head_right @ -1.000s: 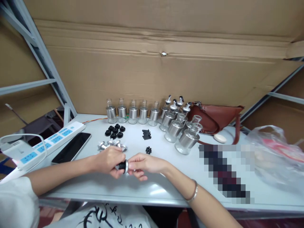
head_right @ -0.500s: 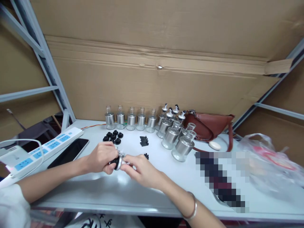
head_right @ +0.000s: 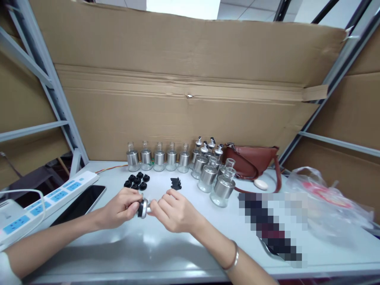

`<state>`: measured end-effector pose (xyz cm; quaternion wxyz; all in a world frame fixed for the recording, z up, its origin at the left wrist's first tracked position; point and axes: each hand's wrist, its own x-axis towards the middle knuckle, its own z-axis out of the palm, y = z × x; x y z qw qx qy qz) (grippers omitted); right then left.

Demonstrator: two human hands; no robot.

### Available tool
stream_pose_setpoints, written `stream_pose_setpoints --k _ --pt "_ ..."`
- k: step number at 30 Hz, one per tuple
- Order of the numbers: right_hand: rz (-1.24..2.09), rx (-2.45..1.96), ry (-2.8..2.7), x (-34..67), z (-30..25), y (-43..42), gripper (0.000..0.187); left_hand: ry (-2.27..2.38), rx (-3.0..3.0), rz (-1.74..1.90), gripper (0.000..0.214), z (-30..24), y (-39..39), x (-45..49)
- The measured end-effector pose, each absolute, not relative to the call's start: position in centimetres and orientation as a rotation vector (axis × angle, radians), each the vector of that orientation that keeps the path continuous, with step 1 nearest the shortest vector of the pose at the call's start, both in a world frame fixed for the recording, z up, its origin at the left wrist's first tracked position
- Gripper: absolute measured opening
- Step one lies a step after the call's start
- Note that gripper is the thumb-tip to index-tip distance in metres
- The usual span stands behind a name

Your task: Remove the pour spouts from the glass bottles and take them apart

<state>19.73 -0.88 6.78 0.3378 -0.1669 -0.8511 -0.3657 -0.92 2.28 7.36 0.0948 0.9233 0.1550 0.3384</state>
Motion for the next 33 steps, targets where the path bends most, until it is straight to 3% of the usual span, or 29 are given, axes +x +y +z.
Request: stream_pose_setpoints --k 3,7,10,13,16,20,23,33 --pt "-0.916 -0.442 -2.183 19.7 6.5 -0.7 0.017 0.481 2.719 0.983 0.028 7.6 2.5 -1.1" --pt "-0.568 -0.573 -2.157 19.4 5.7 -0.7 0.028 0.449 2.847 1.012 0.024 7.4 3.4 -1.4" --pt "-0.162 -0.704 -2.180 19.3 4.7 -0.6 0.040 0.390 3.031 0.955 0.020 7.5 4.1 -1.7" --pt "0.446 -0.977 -2.090 19.7 3.9 -0.1 0.053 0.422 3.194 0.842 0.010 8.6 5.0 -2.6" --pt "0.787 -1.144 -1.969 20.1 3.8 0.6 0.049 0.789 3.209 0.695 0.009 10.0 6.9 -4.1" --pt "0.779 -1.202 -2.105 19.9 4.0 0.9 0.026 1.549 2.933 0.183 0.007 10.1 10.6 -6.6" --pt "0.780 -1.146 -2.258 19.6 3.7 0.5 0.012 1.644 2.809 0.002 0.008 8.4 12.8 -8.1" --pt "0.666 -1.149 -2.413 18.9 2.4 0.0 0.021 1.559 2.715 -0.066 0.023 5.1 15.4 -9.1"
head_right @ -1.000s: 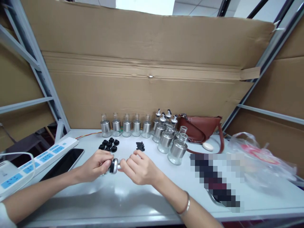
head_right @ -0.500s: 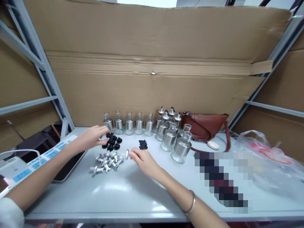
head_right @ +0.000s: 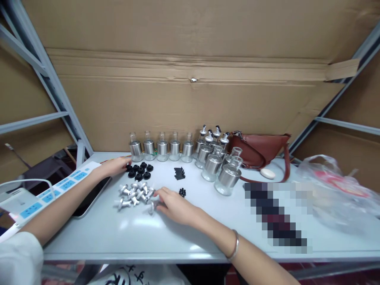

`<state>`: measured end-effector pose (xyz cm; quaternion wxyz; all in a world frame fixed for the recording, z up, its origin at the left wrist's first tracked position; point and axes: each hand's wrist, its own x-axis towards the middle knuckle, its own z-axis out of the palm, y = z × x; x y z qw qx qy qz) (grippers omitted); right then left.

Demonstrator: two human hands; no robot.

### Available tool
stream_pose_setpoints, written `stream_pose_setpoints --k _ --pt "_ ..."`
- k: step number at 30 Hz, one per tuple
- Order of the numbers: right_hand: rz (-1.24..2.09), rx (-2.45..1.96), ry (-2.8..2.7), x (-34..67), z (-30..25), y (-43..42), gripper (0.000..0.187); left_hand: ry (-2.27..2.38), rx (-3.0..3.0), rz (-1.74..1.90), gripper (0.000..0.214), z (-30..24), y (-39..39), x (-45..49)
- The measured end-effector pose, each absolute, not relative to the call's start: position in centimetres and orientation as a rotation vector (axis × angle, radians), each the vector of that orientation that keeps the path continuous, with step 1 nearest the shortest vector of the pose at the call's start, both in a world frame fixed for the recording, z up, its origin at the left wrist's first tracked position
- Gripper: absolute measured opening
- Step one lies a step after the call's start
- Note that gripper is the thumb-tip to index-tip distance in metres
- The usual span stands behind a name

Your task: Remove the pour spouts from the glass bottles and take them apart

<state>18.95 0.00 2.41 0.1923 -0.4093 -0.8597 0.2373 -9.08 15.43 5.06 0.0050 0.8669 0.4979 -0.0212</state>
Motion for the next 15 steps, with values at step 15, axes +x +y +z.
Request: stream_pose_setpoints --k 15 --pt "0.861 -0.866 -2.518 17.7 3.4 -0.5 0.026 0.811 2.547 -0.193 0.103 8.3 8.6 -6.6"
